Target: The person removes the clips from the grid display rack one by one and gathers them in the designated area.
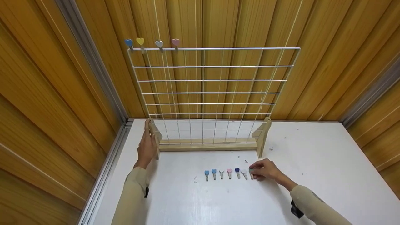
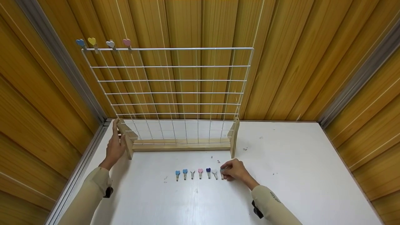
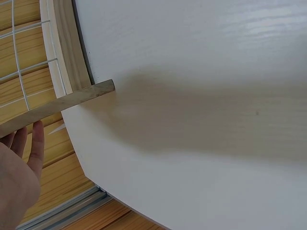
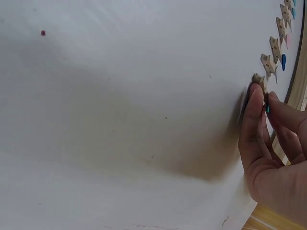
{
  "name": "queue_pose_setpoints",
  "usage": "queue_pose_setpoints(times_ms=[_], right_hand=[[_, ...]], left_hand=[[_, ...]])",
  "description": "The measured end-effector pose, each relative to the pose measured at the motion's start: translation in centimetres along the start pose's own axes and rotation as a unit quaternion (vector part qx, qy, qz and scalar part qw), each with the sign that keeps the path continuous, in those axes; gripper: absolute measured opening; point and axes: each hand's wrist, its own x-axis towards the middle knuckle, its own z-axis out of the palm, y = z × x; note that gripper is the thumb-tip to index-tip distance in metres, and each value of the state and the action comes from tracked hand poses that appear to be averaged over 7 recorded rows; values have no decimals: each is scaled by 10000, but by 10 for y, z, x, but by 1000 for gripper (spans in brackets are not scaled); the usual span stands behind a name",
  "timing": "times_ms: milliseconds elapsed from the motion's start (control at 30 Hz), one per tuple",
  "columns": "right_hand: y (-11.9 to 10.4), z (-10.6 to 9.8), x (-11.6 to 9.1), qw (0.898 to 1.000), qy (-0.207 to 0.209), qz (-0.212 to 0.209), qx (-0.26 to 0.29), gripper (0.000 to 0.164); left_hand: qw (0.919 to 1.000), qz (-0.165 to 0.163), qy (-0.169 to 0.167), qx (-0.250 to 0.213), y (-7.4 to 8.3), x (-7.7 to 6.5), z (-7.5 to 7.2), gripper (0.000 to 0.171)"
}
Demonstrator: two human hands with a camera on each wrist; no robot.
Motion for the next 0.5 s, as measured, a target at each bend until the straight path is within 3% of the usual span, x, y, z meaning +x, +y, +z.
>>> queue_pose_setpoints(times_ms=[267,500], right_hand=[[-6,-17,-5,9981,-246,124,551,29],[-45,-33,3,9926,-493,242,1081,44]], left_hand=[[9999,39,66,-68,3,0,-1,68],[9999,20,122,-53,4,-3,-1,67]])
